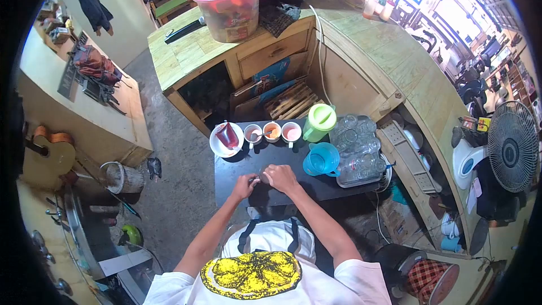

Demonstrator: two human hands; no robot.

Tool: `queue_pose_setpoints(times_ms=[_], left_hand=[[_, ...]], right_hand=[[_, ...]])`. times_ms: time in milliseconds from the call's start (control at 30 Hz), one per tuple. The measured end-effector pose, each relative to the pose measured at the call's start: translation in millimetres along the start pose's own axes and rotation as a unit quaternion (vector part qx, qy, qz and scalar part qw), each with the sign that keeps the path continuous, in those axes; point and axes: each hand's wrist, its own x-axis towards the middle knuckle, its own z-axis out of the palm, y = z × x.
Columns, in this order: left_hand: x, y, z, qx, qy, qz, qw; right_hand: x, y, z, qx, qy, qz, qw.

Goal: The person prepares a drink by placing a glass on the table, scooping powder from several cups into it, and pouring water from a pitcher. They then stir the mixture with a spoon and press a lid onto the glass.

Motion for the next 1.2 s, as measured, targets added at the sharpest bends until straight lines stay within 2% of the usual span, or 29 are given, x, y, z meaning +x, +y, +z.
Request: queue_pose_setpoints(times_ms=[233,467,667,867,967,1067,1200], left_hand=[[-1.4,-5.6,2.9,0.009,0.0,-0.008,1.0],[0.0,-9.7,5.5,-0.005,0.007,-0.014,1.0],[1.7,-11.2,3.8,0.005,0.001,0.009,1.0],[1.1,-6.6,1.1,-0.002,-0.003,0.012,1.0],[1.4,-11.5,4.0,-0.003,-0.001,0.005,1.0],[1.6,-5.7,0.4,-0.014,-0.003,0.012,1.0],[2.3,-5.9,-0.3,-0.005,-0.006,0.01,1.0]], right_hand=[[-3.2,5.5,-8.8,-0.039,0.008,0.028,0.999],[-0.5,-1.3,-3.0,-0.004,-0.042,0.003,0.999],[7.1,-0.4,-7.7,-0.014,0.011,0.021,1.0],[1.7,7.1,-17.3,-0.041,-0.018,0.041,0.998],[-0.3,5.7,-14.9,-0.009,-0.038,-0.001,0.999],[2.5,2.5,-10.1,0.001,-0.057,-0.004,0.998],[7.1,3.7,-6.9,0.008,-0.021,0.008,1.0]])
